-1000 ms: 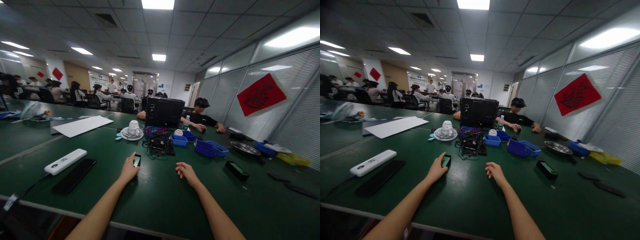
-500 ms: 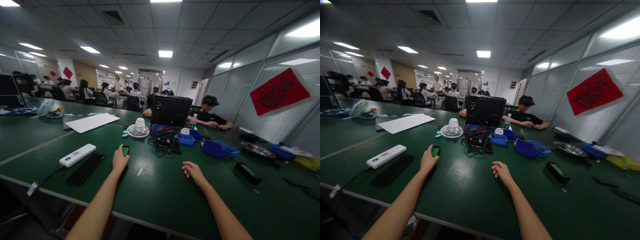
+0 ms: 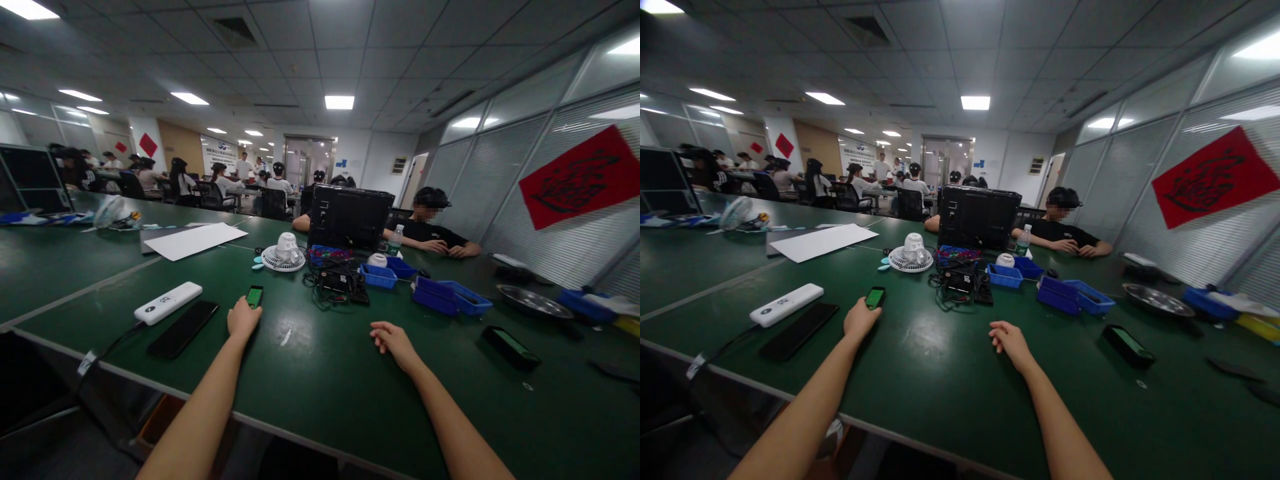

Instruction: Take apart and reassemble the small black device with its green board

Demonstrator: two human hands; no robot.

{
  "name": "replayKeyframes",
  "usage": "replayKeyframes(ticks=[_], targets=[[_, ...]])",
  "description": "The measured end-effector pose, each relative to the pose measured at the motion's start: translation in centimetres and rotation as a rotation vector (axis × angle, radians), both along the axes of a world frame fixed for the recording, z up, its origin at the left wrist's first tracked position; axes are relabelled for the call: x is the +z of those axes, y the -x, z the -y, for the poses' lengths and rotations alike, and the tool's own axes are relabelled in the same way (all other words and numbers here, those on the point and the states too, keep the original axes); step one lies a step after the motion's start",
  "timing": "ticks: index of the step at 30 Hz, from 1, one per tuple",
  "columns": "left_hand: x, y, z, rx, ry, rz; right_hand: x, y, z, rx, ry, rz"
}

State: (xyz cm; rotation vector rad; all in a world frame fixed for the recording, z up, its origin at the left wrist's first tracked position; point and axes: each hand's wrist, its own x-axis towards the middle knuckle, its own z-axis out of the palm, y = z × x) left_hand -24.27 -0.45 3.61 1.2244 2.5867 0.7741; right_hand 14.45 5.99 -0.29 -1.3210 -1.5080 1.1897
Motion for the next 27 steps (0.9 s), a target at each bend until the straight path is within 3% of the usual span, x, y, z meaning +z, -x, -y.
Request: replayKeyframes(ticks=[7, 11, 20, 24, 27], targets=[[-0.2, 0.0, 0.0, -0.029, -0.040, -0.019, 0.1, 0.1, 0.1, -0.008, 0.019, -0.007], [-0.2, -1.2, 0.2, -0.091, -0.024, -0.047, 0.5, 0.3, 0.5, -0.007, 0.011, -0.002], [-2.0, -8.2, 1.1, -0.477, -0.167, -0.218, 0.1, 0.9, 0.3, 0.010, -0.028, 0.104], [-2.4, -10.6, 1.5, -0.659, -0.203, -0.166, 0.5, 1.6, 0.9, 0.006, -0.092, 0.291], [-2.3, -12.1, 1.8, -0.701, -0.206, -0.153, 1.0, 2.9, 1.8, 0.010, -0.204, 0.455]])
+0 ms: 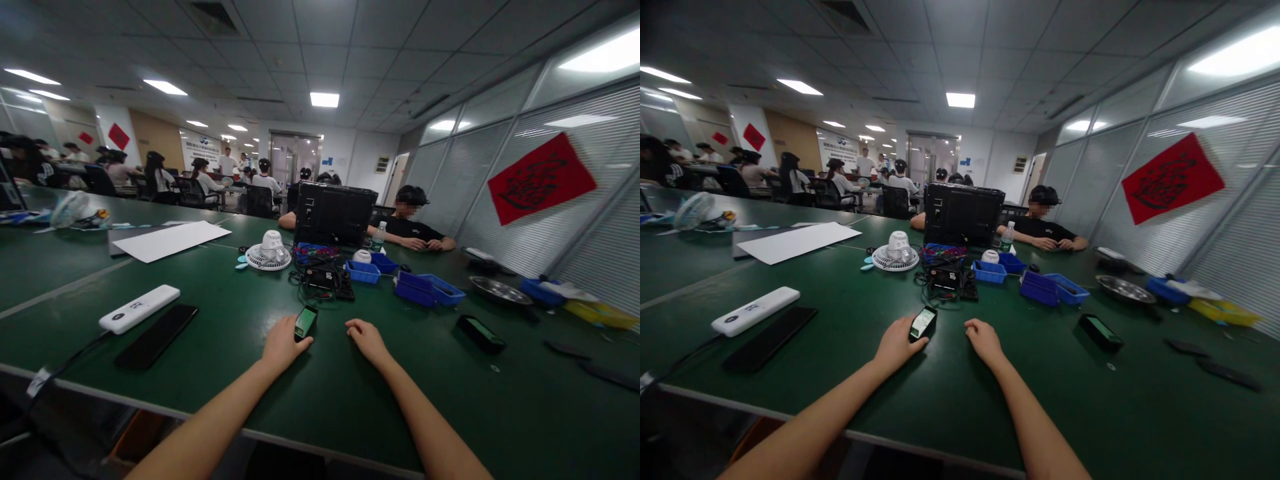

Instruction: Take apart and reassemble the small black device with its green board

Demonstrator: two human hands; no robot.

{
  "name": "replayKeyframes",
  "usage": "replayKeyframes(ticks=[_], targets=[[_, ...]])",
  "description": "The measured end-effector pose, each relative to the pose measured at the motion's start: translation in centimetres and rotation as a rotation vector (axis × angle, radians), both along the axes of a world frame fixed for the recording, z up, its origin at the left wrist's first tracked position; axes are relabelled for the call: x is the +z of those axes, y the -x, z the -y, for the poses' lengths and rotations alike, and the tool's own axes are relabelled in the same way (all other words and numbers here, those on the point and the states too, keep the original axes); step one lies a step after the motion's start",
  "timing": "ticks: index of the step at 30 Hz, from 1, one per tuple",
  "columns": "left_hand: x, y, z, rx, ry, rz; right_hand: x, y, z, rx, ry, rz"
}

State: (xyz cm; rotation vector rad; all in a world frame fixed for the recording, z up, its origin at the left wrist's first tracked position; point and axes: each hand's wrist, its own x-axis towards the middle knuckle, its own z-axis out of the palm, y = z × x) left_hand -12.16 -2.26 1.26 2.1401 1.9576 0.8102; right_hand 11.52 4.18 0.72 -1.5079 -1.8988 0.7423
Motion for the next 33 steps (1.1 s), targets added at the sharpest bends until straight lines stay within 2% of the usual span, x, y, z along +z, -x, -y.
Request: replayKeyframes(ticks=[4, 9, 14, 18, 23, 29, 33], targets=[[-0.3, -1.7, 0.1, -0.065, 0.008, 0.030, -0.1, 2.5, 1.3, 0.062, -0.071, -0.014], [-0.5, -2.3, 0.3, -0.362, 0.012, 0.086, -0.4, 4.4, 2.5, -0.013, -0.107, -0.104], [0.5, -2.1, 0.9, -0.499, 0.066, 0.041, 1.0, 4.6, 3.8, -0.101, -0.118, 0.128], [0.9, -2.2, 1.1, -0.492, 0.062, 0.043, 2.0, 4.6, 4.3, -0.126, -0.061, 0.336], [0.8, -2.2, 1.0, -0.456, 0.083, 0.079, 2.4, 2.3, 3.1, -0.239, -0.084, 0.505], [0.3, -2.0, 0.7, -0.458, 0.044, 0.072, 2.4, -2.9, 0.8, -0.405, 0.011, 0.504], [-0.1, -1.9, 0.6, -0.476, 0.008, 0.064, 2.2, -5.4, -0.3, -0.475, 0.035, 0.456]])
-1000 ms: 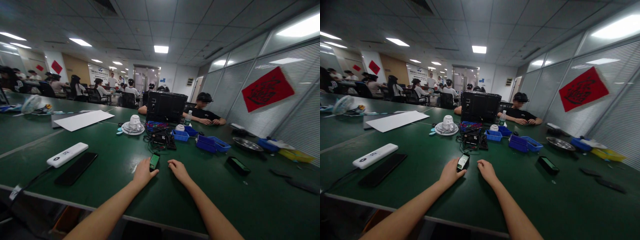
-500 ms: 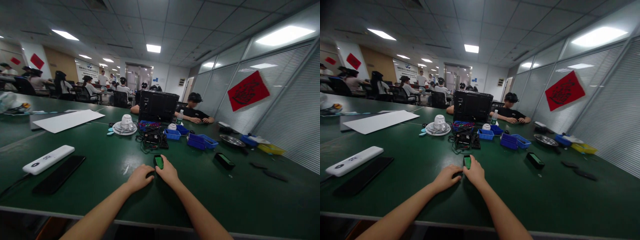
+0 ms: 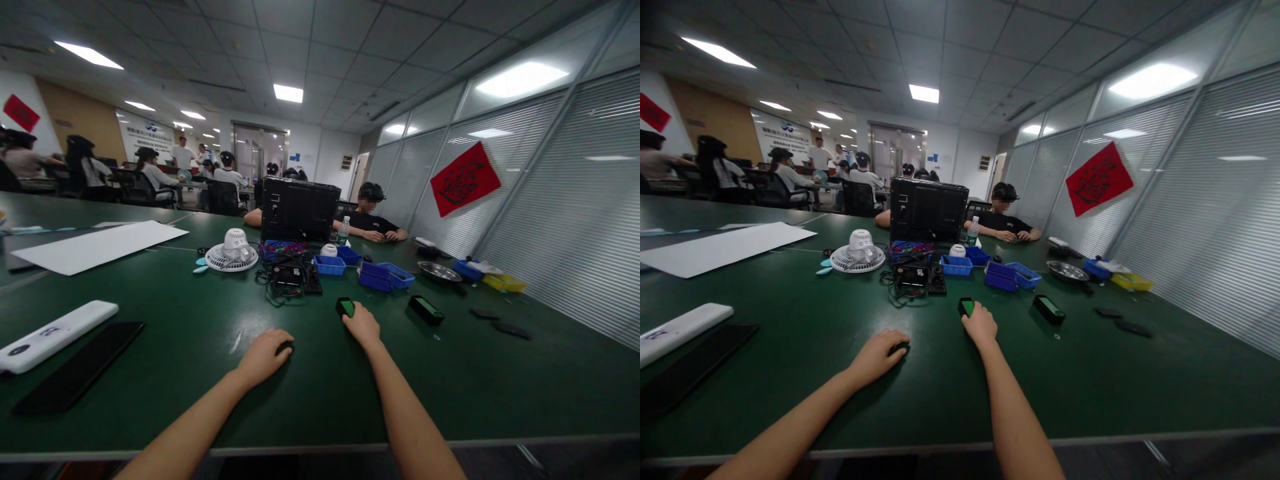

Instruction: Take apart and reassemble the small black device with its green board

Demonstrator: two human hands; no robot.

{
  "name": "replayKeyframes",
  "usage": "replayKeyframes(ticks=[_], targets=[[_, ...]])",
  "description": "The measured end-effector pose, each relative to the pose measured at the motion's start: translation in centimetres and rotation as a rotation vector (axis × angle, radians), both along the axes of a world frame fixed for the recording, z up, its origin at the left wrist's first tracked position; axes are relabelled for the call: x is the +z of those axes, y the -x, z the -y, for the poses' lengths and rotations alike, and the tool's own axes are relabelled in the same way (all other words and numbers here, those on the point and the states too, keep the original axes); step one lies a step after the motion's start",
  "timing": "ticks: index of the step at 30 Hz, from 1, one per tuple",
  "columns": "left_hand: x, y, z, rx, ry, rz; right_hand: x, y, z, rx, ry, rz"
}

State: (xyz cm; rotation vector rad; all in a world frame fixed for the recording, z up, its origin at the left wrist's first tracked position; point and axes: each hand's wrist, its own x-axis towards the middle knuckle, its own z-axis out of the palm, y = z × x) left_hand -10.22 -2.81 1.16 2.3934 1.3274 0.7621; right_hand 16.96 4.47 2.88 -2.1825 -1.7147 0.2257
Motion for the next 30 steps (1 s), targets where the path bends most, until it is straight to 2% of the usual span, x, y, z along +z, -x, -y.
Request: replayKeyframes(ticks=[5, 11, 15, 22, 25, 30], targets=[[-0.1, 0.1, 0.0, -0.006, 0.004, -0.010, 0.2, -2.3, -0.7, -0.034, 0.028, -0.137], [0.1, 0.1, 0.1, -0.013, 0.029, -0.020, 0.6, -4.8, -0.8, -0.174, 0.075, -0.132], [0.2, 0.0, 0.1, -0.004, 0.060, -0.027, 0.5, -4.8, -0.8, -0.157, 0.049, -0.135], [0.0, 0.1, 0.0, -0.031, 0.009, -0.036, 0.2, -3.4, -0.4, -0.152, 0.060, 0.023], [0.1, 0.1, -0.1, -0.033, 0.006, -0.046, 0.6, -3.8, -0.4, -0.165, 0.087, -0.024], [0.3, 0.1, 0.1, -0.038, 0.015, -0.042, 1.4, -5.6, -0.4, -0.268, 0.117, -0.149]])
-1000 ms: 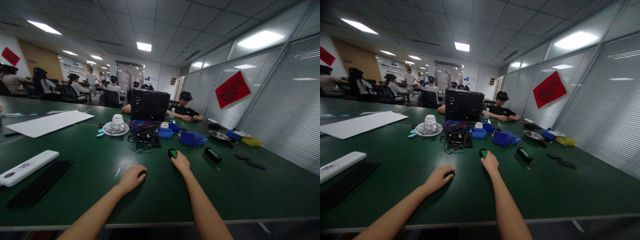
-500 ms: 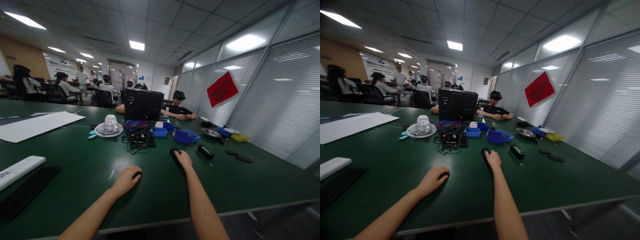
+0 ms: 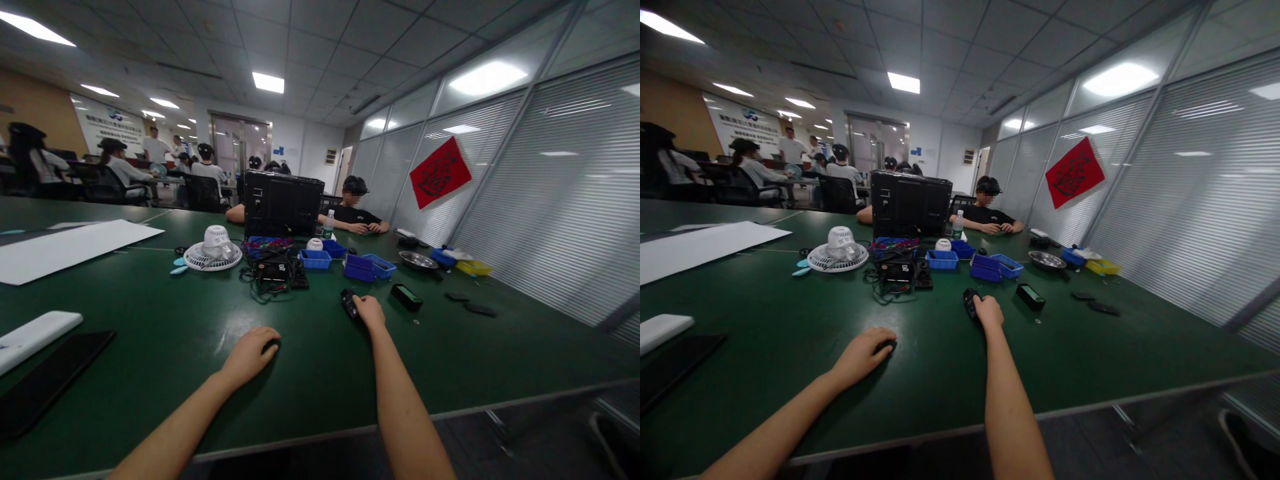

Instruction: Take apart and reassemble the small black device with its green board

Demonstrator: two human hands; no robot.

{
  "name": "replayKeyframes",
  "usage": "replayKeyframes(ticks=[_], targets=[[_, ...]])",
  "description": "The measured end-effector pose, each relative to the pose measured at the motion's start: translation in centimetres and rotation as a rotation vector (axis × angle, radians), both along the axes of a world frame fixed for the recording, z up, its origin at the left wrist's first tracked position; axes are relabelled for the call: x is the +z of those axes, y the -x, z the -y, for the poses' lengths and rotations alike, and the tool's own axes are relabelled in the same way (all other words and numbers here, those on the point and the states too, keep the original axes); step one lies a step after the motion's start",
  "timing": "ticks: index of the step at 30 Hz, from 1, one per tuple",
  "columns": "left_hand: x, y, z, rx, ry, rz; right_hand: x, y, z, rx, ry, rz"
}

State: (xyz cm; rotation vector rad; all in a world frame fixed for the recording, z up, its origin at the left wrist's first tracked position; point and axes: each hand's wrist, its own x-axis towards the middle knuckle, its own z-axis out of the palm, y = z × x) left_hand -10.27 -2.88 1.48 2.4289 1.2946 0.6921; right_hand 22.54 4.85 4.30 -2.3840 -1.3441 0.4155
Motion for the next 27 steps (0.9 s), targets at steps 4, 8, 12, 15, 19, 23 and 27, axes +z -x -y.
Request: replayKeyframes(ticks=[4, 8, 12, 15, 19, 23, 27], targets=[[-0.1, 0.0, 0.0, 0.000, 0.003, 0.002, 0.5, -0.7, 0.3, -0.050, -0.030, 0.009], [-0.3, 0.1, -0.1, -0.005, 0.000, -0.001, 0.5, -0.7, 0.6, -0.085, -0.059, 0.033], [-0.4, 0.1, -0.2, -0.001, 0.005, -0.009, 0.2, -0.7, 0.5, -0.090, -0.012, 0.070], [-0.5, 0.2, -0.2, -0.001, -0.009, -0.014, -0.1, -0.9, 0.4, -0.098, 0.035, 0.107], [-0.6, 0.2, -0.2, -0.010, -0.026, -0.009, -0.1, -0.8, 0.5, -0.120, -0.050, 0.126], [-0.4, 0.1, -0.1, -0.006, -0.011, -0.011, 0.3, 0.2, 0.8, -0.166, -0.533, 0.263], [-0.2, 0.0, 0.0, -0.003, -0.008, -0.009, 0.2, 2.0, 1.1, 0.047, -0.840, 0.272]])
